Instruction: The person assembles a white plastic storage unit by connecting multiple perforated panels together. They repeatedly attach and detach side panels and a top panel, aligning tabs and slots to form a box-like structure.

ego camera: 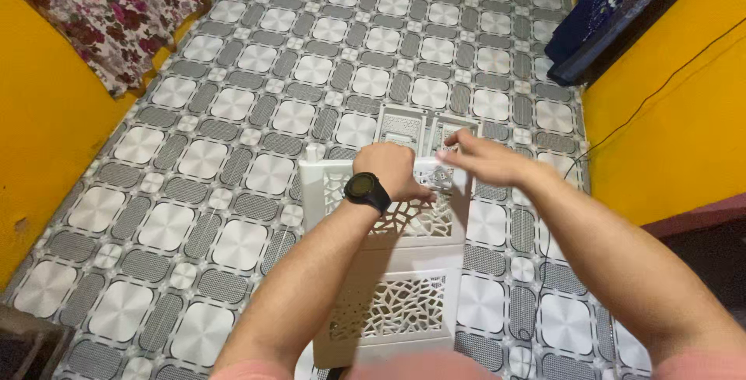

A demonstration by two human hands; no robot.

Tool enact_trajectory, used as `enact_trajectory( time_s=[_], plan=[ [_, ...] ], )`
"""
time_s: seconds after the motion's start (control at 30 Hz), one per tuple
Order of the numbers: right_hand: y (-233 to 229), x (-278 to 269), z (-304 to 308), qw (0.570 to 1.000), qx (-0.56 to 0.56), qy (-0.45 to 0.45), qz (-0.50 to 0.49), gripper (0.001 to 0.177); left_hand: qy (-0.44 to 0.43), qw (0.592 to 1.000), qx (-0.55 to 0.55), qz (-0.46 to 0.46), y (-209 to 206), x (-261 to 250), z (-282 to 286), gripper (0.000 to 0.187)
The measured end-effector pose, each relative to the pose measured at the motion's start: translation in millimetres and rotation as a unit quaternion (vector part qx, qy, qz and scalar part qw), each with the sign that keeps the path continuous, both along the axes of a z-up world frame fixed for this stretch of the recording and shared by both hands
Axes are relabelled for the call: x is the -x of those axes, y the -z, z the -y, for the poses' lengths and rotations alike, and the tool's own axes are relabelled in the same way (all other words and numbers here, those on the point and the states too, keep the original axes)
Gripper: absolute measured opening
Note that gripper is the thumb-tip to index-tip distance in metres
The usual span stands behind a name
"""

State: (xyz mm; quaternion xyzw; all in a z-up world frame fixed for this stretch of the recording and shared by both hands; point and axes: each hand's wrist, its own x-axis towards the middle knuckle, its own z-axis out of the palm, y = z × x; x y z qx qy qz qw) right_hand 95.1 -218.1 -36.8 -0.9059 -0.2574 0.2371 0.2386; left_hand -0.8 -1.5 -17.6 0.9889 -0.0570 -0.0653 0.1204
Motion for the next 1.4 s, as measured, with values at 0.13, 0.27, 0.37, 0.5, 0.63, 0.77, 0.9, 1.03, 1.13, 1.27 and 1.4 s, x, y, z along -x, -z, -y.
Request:
enact_trajectory(
  time_s=[0.13,0.27,0.37,0.5,0.63,0.77,0.9,1.03,1.13,1.27,1.4],
  plan=[
    [-6,-2,2,0.996,-0.046,0.027,0.076,0.076,0.007,1.000,-0.009,-0.019,1,-1,10,0.069],
    [-17,7,-19,0.922,-0.133,0.037,0.362,0.081,0.014,1.000,-0.013,-0.006,0,-3,9,0.069],
    [-25,20,-28,0.953,0.285,-0.037,0.096,0.073,0.026,1.000,-0.006,0.005,1,-1,10,0.067],
    [-29,15,-20,0.970,-0.010,0.043,0.238,0.066,0.027,0.999,-0.017,0.001,1,-1,15,0.066],
    [-18,-1,-14,0.985,0.109,0.026,0.132,0.063,0.027,1.000,-0.013,0.008,2,-4,15,0.065],
    [-13,-6,-6,0.974,-0.060,-0.003,0.217,0.051,0.039,0.999,-0.024,0.018,5,-12,21,0.066],
    [-6,11,-16,0.939,0.115,-0.025,0.323,0.034,0.038,0.999,-0.005,0.022,12,-6,17,0.071],
    [12,24,-14,0.944,-0.030,-0.032,0.328,0.041,0.079,0.992,0.044,0.086,-1,-14,7,0.089],
    [25,30,-4,0.942,-0.031,-0.040,0.331,0.040,0.025,0.966,0.092,0.239,-15,-10,-13,0.098],
    [21,30,-3,0.939,-0.044,-0.035,0.339,0.038,-0.001,0.942,-0.052,0.332,-23,20,-36,0.092],
    [9,37,-10,0.940,-0.004,-0.030,0.339,0.040,0.004,0.999,-0.037,0.009,-22,36,-37,0.087]
  ],
)
